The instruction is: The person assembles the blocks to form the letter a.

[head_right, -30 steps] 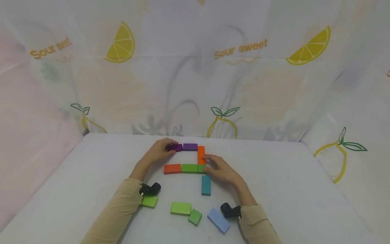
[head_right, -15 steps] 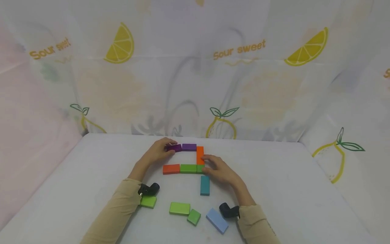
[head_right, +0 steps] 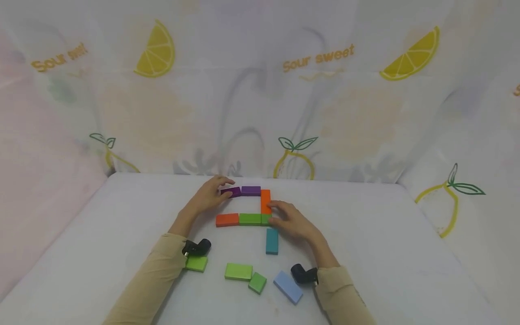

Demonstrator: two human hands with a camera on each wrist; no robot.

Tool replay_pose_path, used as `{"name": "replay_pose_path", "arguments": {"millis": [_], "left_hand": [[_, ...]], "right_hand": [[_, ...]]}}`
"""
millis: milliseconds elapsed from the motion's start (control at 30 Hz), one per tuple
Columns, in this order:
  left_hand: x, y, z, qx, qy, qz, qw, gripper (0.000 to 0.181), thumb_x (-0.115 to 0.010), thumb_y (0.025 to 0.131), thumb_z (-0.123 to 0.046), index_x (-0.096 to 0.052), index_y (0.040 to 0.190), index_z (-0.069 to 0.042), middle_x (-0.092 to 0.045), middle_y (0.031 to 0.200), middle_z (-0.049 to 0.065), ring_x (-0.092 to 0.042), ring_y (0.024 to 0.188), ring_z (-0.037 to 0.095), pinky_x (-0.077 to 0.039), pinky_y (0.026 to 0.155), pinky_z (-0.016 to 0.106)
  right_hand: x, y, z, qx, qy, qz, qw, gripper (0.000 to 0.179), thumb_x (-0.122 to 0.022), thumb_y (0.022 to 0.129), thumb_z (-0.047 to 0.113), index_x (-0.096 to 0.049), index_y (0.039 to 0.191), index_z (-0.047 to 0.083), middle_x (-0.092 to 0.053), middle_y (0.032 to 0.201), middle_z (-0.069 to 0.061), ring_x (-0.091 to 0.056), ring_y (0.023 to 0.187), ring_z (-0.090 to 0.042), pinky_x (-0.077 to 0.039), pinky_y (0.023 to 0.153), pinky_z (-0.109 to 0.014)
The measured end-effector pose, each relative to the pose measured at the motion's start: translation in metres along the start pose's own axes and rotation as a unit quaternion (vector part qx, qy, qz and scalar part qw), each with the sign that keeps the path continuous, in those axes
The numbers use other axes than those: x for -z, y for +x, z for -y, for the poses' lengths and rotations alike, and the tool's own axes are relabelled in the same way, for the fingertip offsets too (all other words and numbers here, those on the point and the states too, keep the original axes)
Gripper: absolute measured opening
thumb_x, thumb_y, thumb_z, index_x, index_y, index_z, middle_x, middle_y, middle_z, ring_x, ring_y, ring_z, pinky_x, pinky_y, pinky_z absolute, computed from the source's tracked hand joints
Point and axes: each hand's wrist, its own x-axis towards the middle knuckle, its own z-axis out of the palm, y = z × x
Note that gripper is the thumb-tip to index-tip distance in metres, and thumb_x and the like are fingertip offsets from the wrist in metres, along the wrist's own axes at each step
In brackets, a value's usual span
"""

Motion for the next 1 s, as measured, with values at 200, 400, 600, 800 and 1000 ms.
{"name": "replay_pose_path", "arguments": {"millis": [200, 400, 600, 800, 1000], "left_hand": [[0.005, -0.001, -0.003, 0.001, 0.004, -0.006, 1.0000, 0.034, -0.061, 0.091, -0.016, -0.059, 0.123, -0.006, -0.054, 0.128, 0.015, -0.051, 0.119, 0.034, -0.040, 0.103, 0.049], [0.011, -0.004, -0.007, -0.006, -0.001, 0.000, 1.0000, 0.033, -0.061, 0.092, -0.016, -0.059, 0.123, -0.007, -0.057, 0.124, 0.013, -0.055, 0.110, 0.032, -0.046, 0.094, 0.047], [0.018, -0.010, -0.007, -0.025, -0.005, 0.024, 0.9994, 0.031, -0.061, 0.091, -0.015, -0.061, 0.121, -0.005, -0.061, 0.118, 0.014, -0.058, 0.104, 0.030, -0.047, 0.092, 0.045], [0.030, -0.023, -0.001, -0.024, 0.010, 0.048, 0.9985, 0.029, -0.060, 0.092, -0.016, -0.062, 0.119, -0.007, -0.064, 0.109, 0.010, -0.057, 0.094, 0.025, -0.048, 0.084, 0.039], [0.044, -0.045, 0.000, 0.006, 0.062, 0.081, 0.9947, 0.028, -0.060, 0.092, -0.022, -0.063, 0.117, -0.009, -0.062, 0.100, 0.006, -0.056, 0.091, 0.022, -0.049, 0.079, 0.037]], "right_hand": [[-0.001, 0.003, -0.001, 0.007, 0.003, 0.005, 1.0000, 0.051, -0.060, 0.092, 0.033, -0.046, 0.138, 0.015, -0.036, 0.149, -0.014, -0.025, 0.141, -0.037, -0.019, 0.113, -0.058], [-0.003, 0.003, -0.002, 0.006, 0.005, 0.005, 1.0000, 0.051, -0.059, 0.092, 0.033, -0.046, 0.138, 0.014, -0.036, 0.149, -0.014, -0.025, 0.141, -0.038, -0.019, 0.113, -0.059], [0.000, 0.002, 0.002, 0.004, -0.002, 0.000, 1.0000, 0.050, -0.060, 0.092, 0.032, -0.046, 0.137, 0.015, -0.037, 0.149, -0.014, -0.027, 0.140, -0.037, -0.020, 0.113, -0.058], [0.003, 0.002, 0.004, 0.004, -0.001, 0.001, 1.0000, 0.051, -0.060, 0.092, 0.030, -0.046, 0.138, 0.013, -0.036, 0.149, -0.015, -0.026, 0.140, -0.037, -0.019, 0.113, -0.058], [0.002, 0.001, 0.003, -0.003, -0.004, 0.002, 1.0000, 0.051, -0.060, 0.092, 0.031, -0.045, 0.138, 0.014, -0.036, 0.149, -0.014, -0.026, 0.140, -0.037, -0.020, 0.113, -0.058]]}}
